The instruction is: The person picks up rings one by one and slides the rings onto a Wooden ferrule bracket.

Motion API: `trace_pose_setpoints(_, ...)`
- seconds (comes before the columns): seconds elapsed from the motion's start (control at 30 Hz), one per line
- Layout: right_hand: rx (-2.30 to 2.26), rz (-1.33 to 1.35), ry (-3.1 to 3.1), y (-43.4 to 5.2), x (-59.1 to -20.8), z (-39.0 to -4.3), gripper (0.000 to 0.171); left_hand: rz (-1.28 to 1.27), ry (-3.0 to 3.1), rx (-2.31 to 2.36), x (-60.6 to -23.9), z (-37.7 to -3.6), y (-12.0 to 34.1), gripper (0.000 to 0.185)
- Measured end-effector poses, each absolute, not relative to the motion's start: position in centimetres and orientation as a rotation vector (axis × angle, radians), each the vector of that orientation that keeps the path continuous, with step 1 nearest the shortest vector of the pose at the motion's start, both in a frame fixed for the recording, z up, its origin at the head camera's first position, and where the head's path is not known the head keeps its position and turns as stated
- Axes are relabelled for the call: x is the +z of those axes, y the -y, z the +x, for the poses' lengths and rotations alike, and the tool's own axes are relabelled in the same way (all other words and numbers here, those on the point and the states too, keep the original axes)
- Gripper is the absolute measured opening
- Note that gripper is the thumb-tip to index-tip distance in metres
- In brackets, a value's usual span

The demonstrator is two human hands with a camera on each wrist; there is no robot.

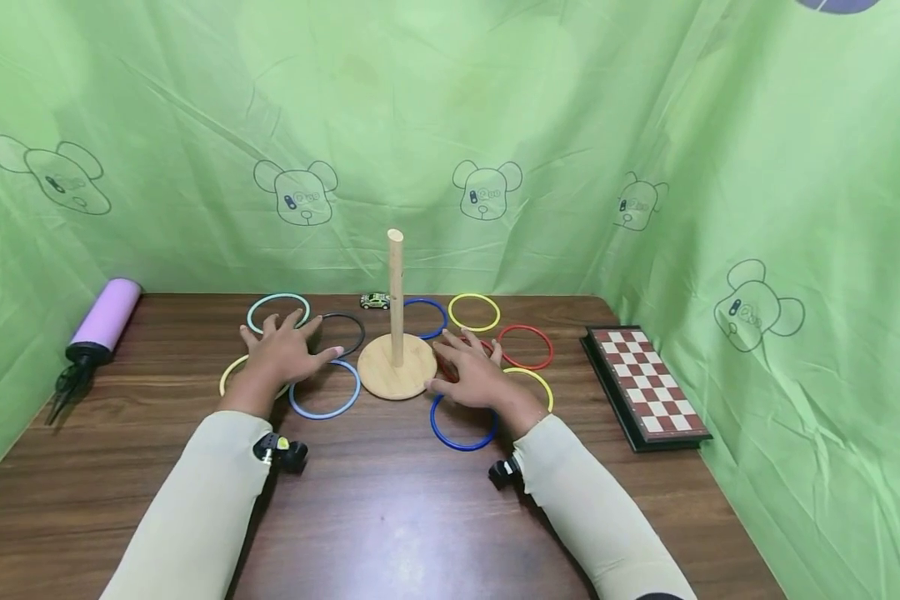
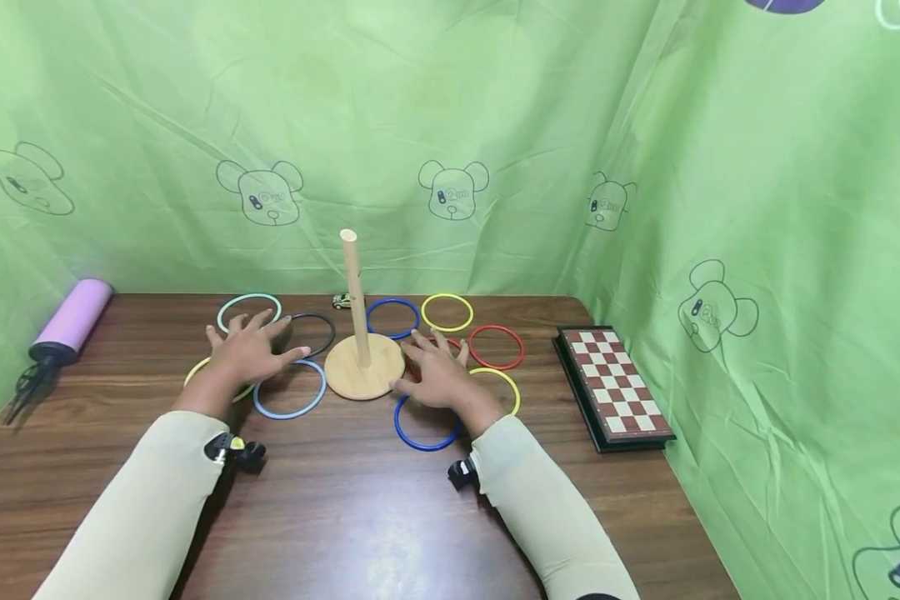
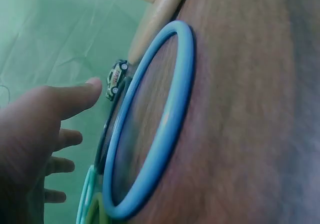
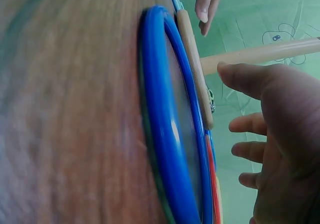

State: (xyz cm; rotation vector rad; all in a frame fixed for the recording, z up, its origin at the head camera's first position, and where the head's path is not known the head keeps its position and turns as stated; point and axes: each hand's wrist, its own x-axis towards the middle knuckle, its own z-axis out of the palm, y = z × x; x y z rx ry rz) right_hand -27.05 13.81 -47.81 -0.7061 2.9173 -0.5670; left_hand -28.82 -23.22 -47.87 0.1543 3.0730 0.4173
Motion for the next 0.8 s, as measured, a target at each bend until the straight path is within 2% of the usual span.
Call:
trace_pose_setpoints(0.37, -0.583, -0.729, -2.862, -13.5, -48.1, -26.9, 0.062, 0.177, -3.035, 0.368, -48.5, -29.9, 21.8, 0.093)
trace_pose_setpoints(0.8, -0.605, -0.759, -2.848, -13.5, -48.1, -26.5, 0.058, 0.159, -3.038, 0.346, -48.9, -30.4, 21.0, 0.087)
